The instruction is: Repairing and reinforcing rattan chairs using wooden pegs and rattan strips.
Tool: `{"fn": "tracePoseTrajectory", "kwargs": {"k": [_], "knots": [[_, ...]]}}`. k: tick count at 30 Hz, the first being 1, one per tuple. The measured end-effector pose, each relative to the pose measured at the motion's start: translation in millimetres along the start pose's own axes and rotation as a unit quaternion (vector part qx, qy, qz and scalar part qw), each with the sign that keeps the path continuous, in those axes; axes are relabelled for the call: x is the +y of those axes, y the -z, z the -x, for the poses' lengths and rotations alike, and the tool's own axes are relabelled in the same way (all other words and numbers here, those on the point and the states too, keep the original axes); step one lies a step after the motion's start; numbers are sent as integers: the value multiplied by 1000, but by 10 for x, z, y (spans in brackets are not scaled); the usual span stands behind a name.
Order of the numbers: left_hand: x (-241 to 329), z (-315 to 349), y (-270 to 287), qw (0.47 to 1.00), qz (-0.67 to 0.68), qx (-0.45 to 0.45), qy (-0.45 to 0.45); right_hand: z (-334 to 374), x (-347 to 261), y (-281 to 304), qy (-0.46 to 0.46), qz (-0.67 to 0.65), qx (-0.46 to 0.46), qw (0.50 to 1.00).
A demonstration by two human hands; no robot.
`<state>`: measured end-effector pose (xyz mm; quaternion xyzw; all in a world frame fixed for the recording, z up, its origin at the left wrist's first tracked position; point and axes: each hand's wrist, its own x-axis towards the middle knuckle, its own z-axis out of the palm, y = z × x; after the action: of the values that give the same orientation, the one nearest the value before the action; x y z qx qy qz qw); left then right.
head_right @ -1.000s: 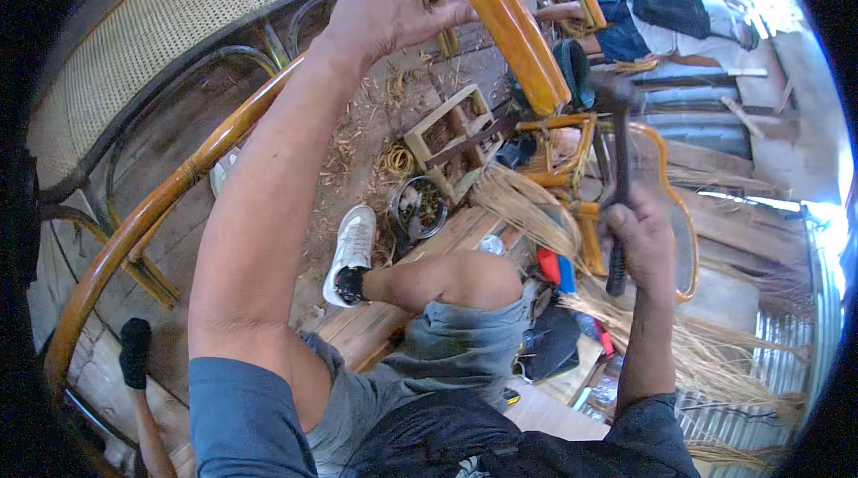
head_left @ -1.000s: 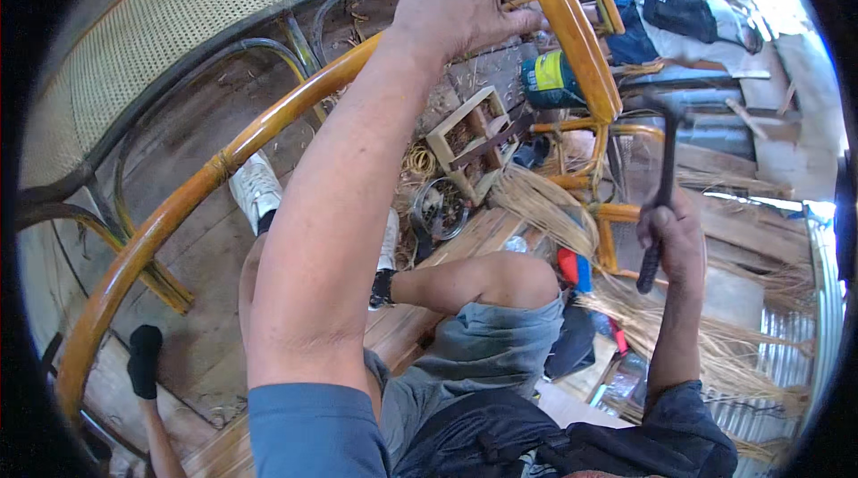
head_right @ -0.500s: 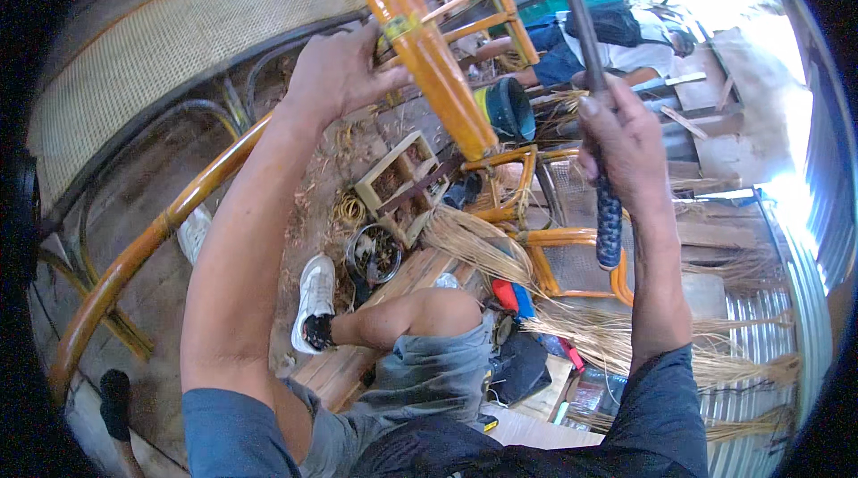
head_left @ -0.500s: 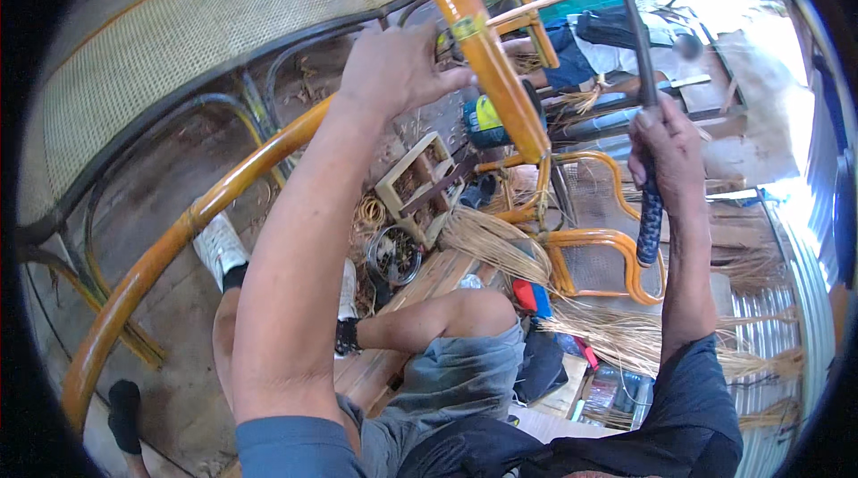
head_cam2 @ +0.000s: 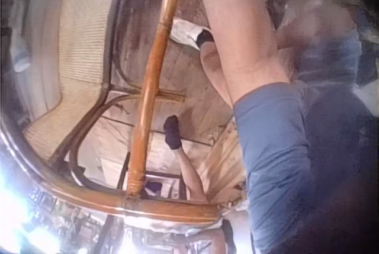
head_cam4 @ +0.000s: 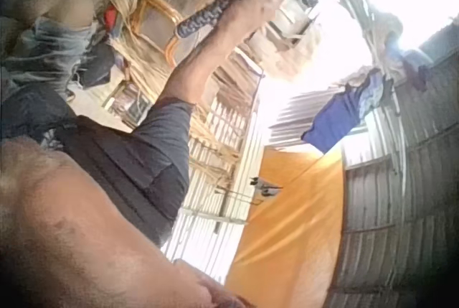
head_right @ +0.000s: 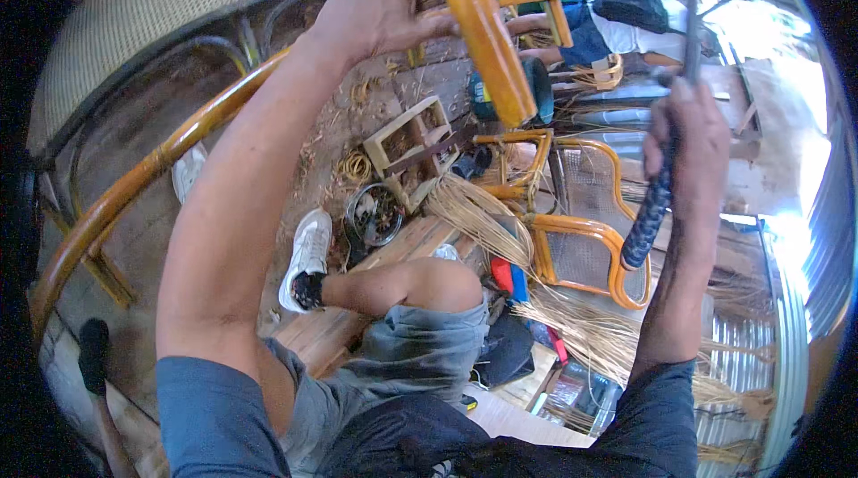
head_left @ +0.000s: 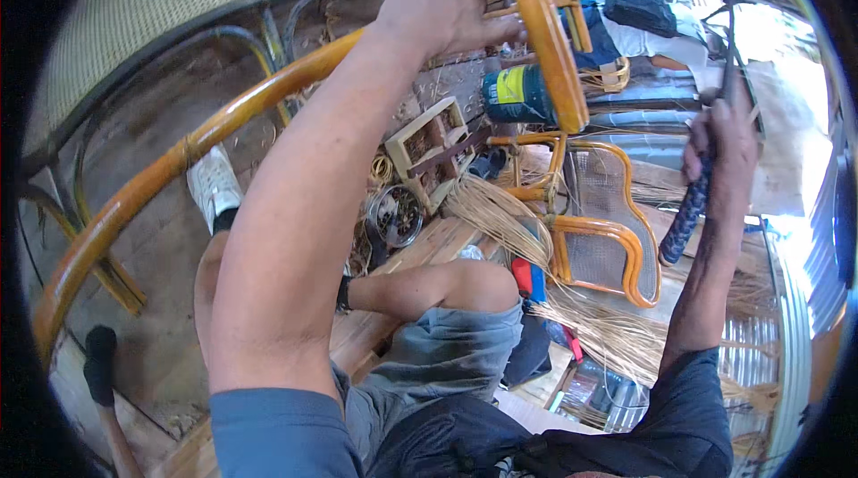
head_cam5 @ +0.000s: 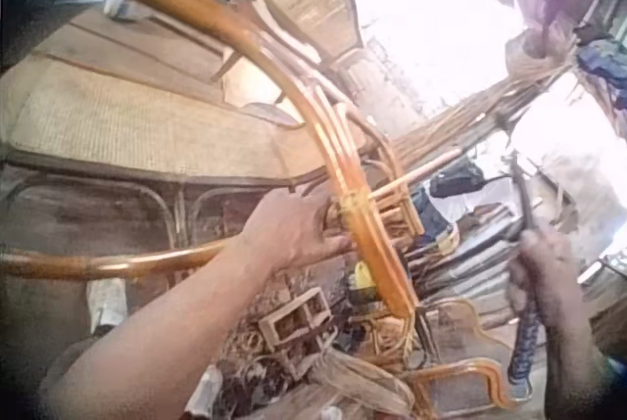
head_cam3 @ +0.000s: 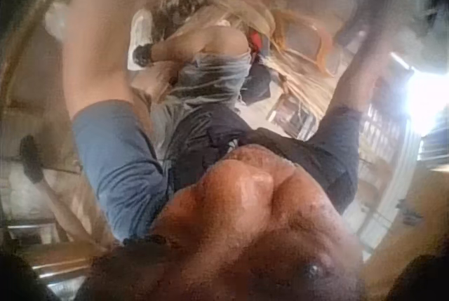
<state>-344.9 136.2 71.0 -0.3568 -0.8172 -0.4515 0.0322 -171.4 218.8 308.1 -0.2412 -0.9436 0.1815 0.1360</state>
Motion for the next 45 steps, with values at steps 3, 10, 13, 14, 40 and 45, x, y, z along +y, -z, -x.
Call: {"fn": "tracePoseTrajectory", "kwargs": {"k": [3,10,13,14,40,45], "knots": [[-48,43,-64,998,20,50,-13,1,-45,52,32,-23,42,998],[71,167,312,998,51,-5,-25,-20,106,-36,25,16,-7,1000],[48,141,268,999,34,-2,-32,31,86,-46,-1,72,-62,995],[56,152,290,999,33,-4,-31,28,56,-40,13,47,-18,999],[-53,83,105,989,115,33,-91,-32,146,-79,-7,-89,26,996],[-86,86,78,992,98,19,-80,20,238,-149,-59,-22,-132,989]]}}
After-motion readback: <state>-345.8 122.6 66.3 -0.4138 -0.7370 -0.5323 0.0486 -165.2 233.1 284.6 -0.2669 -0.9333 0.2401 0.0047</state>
